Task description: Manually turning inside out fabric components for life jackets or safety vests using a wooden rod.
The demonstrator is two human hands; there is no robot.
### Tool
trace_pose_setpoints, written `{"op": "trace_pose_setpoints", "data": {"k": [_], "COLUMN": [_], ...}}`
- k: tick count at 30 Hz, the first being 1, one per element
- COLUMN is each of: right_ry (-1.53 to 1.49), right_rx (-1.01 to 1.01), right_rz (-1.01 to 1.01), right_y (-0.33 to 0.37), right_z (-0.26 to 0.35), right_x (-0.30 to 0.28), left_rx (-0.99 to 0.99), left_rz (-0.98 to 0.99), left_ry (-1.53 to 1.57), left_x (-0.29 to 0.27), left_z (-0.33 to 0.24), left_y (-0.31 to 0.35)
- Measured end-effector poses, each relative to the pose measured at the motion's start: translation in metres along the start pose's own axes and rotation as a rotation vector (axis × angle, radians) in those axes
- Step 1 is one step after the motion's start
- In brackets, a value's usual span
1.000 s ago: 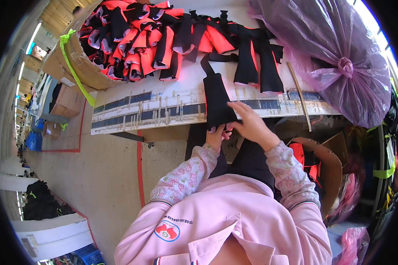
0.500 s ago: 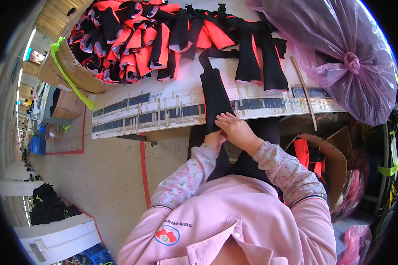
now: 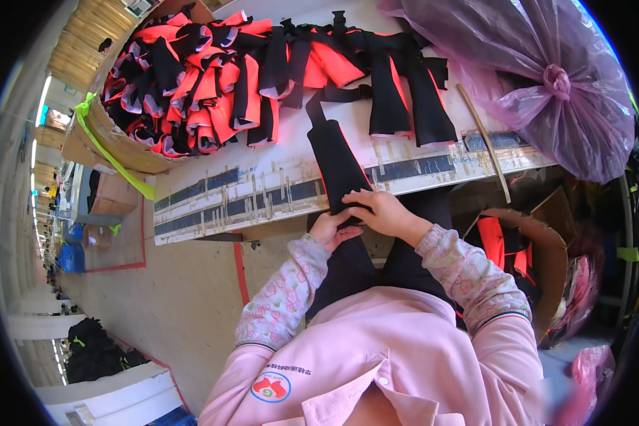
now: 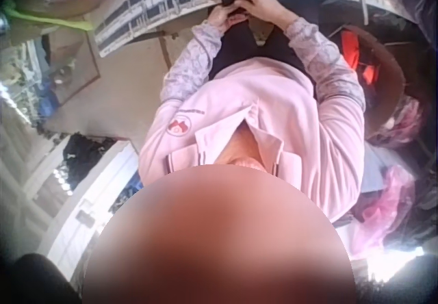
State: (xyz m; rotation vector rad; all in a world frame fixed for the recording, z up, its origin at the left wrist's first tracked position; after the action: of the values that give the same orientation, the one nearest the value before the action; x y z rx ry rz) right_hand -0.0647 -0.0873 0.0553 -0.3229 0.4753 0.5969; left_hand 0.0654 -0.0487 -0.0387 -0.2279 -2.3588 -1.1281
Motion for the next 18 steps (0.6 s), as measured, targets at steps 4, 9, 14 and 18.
{"op": "trace_pose_setpoints", "data": {"k": [4, 9, 14, 18], "right_ry": [0.196, 0.634, 0.617, 0.55], "right_rx": [-0.189, -0.174, -0.11, -0.035], "right_rz": [-0.096, -0.106, -0.149, -0.162], "right_y": [-0.014, -0.066, -0.107, -0.137], "right_z": [0.005, -0.026, -0.042, -0.062], "right_x": [0.005, 0.018, 0.017, 0.009], "left_rx": [0.109, 0.08, 0.117, 0.159], "left_rz": [-0.109, -0.088, -0.109, -0.118], "left_ry": [-0.001, -0.105, -0.12, -0.103], "left_x": [0.001, -0.006, -0.016, -0.012], "left_z": [0.005, 0.013, 0.015, 0.015], "left_y": [-0.005, -0.019, -0.028, -0.028]}}
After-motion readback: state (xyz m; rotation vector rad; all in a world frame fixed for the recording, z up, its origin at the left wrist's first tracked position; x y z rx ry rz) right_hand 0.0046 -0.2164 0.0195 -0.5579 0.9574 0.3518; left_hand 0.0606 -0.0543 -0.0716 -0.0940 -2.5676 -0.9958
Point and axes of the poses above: each hand's wrist, its own y-axis away from the middle knuckle, its own x-axis out of the palm, z = x × y, the point moved 6 cm from there along -y, towards the middle knuckle, and after that the axes turned 5 degrees about -x, right-handed, at the moved point
